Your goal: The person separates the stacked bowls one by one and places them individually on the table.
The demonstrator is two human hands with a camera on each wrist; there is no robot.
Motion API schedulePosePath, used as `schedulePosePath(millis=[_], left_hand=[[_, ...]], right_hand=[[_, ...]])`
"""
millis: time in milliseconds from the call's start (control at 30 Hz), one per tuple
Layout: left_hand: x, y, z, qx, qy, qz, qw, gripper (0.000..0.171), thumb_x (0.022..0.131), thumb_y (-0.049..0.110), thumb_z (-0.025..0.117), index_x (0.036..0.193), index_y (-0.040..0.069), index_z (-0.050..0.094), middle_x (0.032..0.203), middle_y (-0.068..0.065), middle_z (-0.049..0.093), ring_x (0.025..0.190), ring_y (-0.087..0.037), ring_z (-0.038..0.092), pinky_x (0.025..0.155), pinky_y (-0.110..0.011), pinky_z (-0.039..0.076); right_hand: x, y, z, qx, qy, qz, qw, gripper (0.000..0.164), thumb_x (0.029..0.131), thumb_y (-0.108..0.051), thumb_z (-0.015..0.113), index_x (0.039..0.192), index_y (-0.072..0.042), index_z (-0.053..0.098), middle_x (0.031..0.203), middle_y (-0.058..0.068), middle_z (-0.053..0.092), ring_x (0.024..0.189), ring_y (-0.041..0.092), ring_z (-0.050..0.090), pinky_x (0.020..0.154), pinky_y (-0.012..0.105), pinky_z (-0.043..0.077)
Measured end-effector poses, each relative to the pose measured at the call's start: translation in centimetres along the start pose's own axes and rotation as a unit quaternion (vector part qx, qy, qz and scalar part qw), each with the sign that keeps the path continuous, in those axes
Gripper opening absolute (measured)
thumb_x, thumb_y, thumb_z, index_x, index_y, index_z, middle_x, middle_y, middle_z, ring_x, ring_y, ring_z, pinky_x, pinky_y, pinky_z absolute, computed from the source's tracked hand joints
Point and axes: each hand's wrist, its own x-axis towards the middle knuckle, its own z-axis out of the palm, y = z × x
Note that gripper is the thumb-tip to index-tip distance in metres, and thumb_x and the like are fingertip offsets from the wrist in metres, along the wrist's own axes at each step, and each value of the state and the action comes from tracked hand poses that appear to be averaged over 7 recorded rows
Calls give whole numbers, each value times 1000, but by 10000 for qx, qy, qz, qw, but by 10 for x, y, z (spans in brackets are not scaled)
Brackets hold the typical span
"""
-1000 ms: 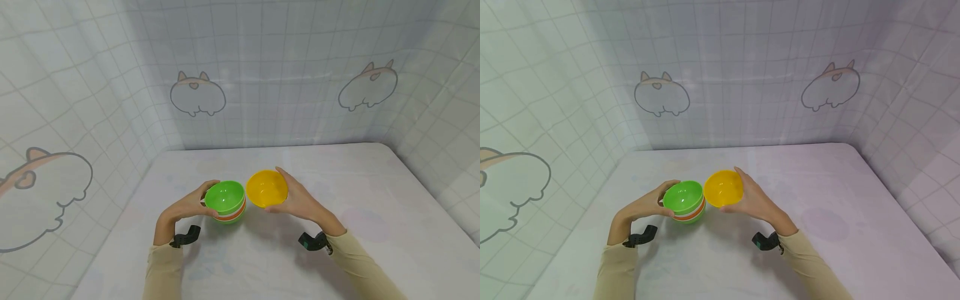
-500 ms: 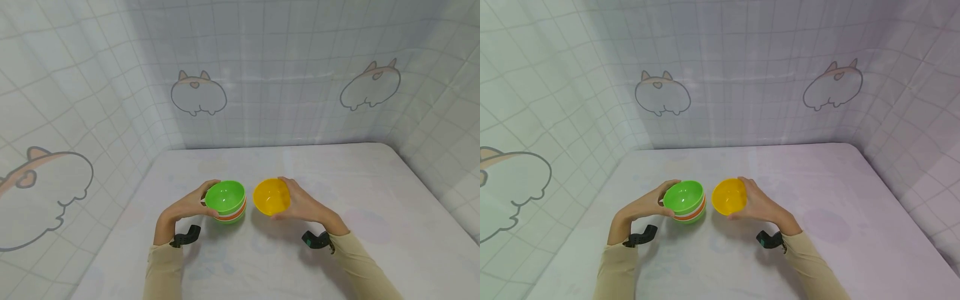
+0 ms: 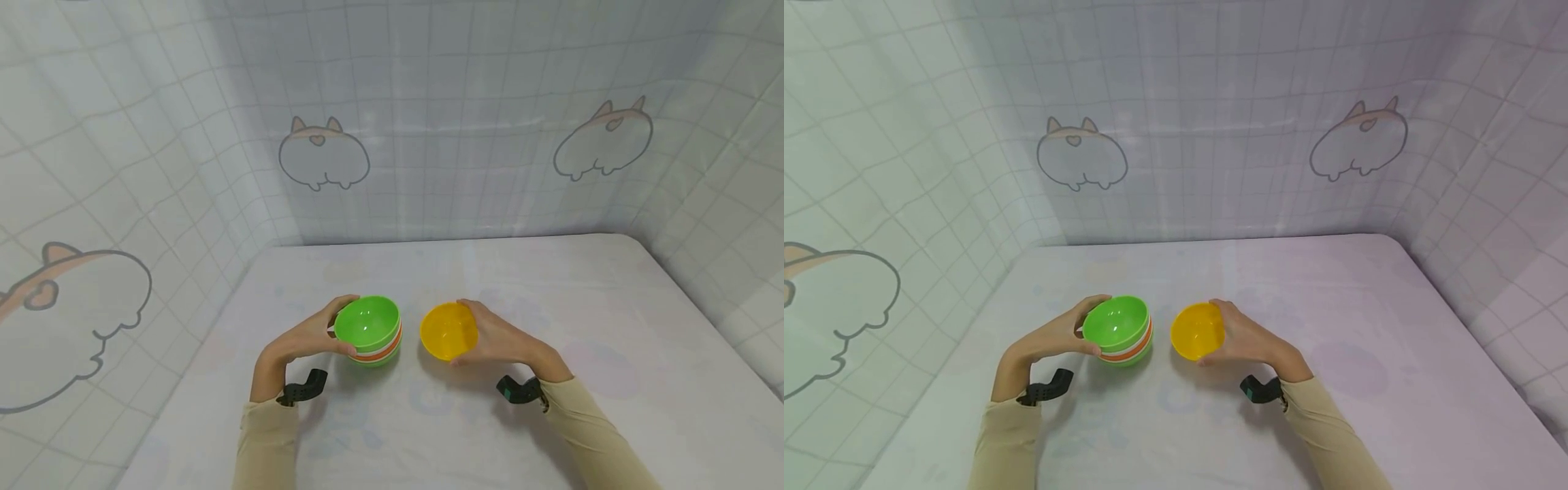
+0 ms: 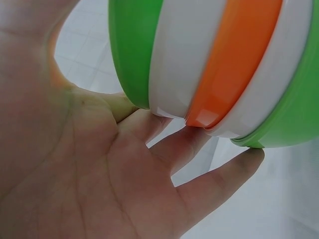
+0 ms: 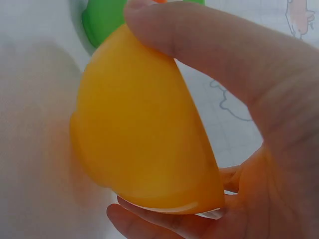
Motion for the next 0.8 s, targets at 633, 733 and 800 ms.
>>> schedulePosePath(millis=[633, 733, 800], left_hand=[[0, -6, -1, -1, -2, 6, 10000, 91, 68, 23, 79, 140, 20, 24, 130, 1, 39, 113, -20, 41, 89, -42, 38], [-4, 2, -1, -13, -45, 26, 10000, 90, 69, 22, 78, 140, 17, 24, 131, -3, 39, 113, -22, 42, 88, -42, 38], [-5, 5, -1, 24, -76, 17, 10000, 89, 69, 22, 78, 140, 17, 23, 131, -4, 39, 113, -22, 42, 88, -41, 38]], right_hand=[[-1, 5, 5, -351, -237, 220, 9989, 109, 59, -53, 77, 137, -1, 21, 134, 11, 32, 114, 22, 38, 93, 43, 34], [-1, 4, 4, -308, -314, 180, 9989, 107, 60, -50, 77, 137, -1, 22, 131, 11, 35, 113, 22, 39, 93, 44, 34], [-1, 4, 4, -284, -334, 116, 9990, 104, 60, -49, 78, 136, -2, 25, 127, 9, 39, 111, 21, 40, 92, 43, 34]])
